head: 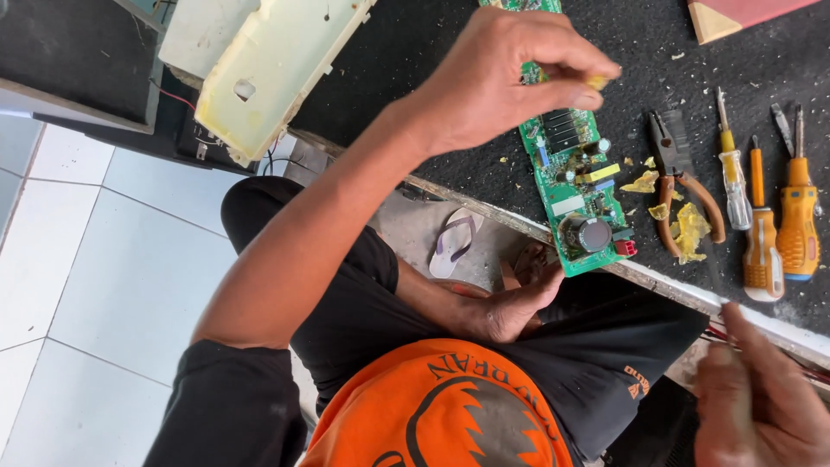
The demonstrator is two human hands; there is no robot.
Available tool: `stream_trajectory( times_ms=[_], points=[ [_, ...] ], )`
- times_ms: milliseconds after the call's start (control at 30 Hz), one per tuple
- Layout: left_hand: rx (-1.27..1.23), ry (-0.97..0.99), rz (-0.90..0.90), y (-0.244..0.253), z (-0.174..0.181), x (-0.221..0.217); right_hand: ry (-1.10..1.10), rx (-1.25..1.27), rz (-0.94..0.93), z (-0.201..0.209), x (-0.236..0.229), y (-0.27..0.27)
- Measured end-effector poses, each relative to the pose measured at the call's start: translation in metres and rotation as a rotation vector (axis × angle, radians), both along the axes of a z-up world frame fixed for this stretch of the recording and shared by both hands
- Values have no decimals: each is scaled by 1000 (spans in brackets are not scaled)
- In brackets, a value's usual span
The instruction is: The person uses a screwdriver to scrape and clean components on a green circuit board. They rotate the board to access different areas and continue scraping residue from the surface.
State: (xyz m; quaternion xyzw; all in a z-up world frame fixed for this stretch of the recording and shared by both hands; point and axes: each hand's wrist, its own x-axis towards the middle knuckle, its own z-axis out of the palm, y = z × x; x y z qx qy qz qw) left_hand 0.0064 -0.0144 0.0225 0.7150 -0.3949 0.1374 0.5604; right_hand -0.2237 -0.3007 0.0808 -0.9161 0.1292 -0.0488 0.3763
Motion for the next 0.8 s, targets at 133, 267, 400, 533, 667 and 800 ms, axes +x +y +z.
stream_trajectory(
  times_ms=[133, 267, 400, 533, 667, 800],
  points=[
    [-17, 17, -67, -34, -1, 3, -36, 101, -9, -25, -1, -34],
    [72, -109, -40, -96, -12, 28, 10, 89, -41, -30, 3, -49],
    [109, -159, -191, -137, -10, 37, 31, 19, -69, -34, 4, -58],
    [206, -143, -142, -117, 5, 47, 8, 59, -18, -43, -5, -68],
    [102, -52, -164, -59, 15, 27, -51, 161, -17, -46, -3, -54],
    [157, -36, -117, -14, 32, 1, -16, 142, -70, -37, -1, -35]
  ],
)
